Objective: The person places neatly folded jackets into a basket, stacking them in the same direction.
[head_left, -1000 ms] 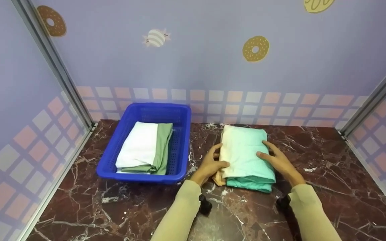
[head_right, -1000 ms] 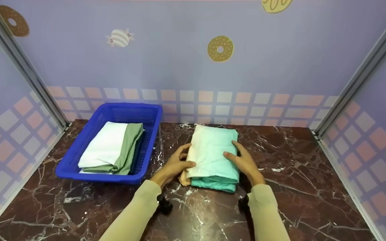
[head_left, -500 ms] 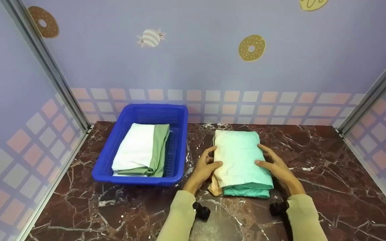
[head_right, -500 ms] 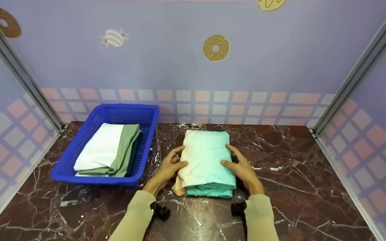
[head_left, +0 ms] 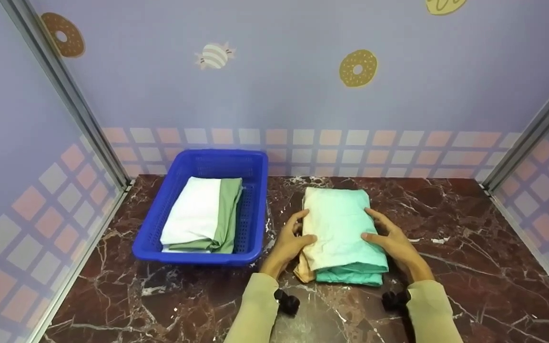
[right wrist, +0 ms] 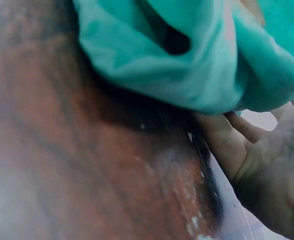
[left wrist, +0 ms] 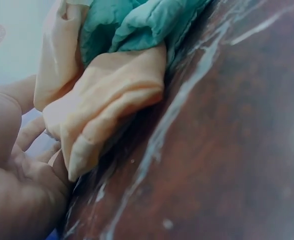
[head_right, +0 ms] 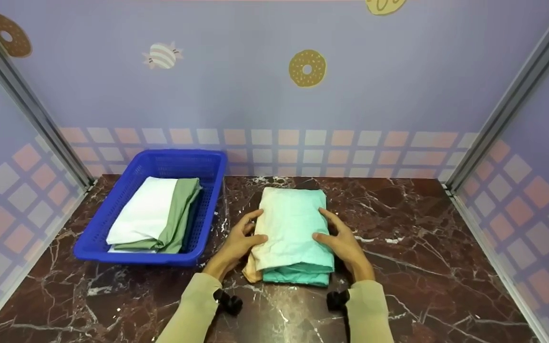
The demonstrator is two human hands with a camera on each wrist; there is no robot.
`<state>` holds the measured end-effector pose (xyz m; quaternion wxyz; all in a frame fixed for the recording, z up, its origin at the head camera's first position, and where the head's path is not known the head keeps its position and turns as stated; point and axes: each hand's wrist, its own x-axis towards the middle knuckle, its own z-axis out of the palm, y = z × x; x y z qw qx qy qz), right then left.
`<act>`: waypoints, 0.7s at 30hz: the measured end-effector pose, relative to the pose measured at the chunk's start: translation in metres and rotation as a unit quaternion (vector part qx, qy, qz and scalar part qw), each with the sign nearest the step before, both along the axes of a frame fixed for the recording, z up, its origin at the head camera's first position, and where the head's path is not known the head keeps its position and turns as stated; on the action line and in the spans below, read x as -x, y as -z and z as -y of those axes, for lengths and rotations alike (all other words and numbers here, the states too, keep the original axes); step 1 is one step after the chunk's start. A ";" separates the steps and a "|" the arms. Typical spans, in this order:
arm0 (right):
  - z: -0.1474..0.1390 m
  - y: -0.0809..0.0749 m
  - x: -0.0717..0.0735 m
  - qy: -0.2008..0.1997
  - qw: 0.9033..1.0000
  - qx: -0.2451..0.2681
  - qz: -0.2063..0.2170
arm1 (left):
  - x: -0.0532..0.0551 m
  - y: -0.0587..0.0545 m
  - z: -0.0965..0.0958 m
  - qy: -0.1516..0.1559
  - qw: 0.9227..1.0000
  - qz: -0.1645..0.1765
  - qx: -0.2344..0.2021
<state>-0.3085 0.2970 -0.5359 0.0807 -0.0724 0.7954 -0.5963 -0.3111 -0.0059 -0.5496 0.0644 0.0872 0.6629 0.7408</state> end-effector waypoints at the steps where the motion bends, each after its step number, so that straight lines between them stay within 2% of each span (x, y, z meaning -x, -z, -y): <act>1: 0.001 -0.001 0.000 -0.001 1.000 0.001 -0.002 | -0.001 0.000 0.000 -0.005 1.000 0.001 0.002; 10: 0.003 -0.008 0.001 0.001 0.999 -0.022 -0.033 | -0.003 -0.007 -0.003 -0.025 0.999 -0.011 0.022; 21: 0.003 -0.022 -0.002 0.007 0.998 -0.025 -0.061 | -0.008 -0.019 -0.004 -0.027 0.998 -0.055 0.020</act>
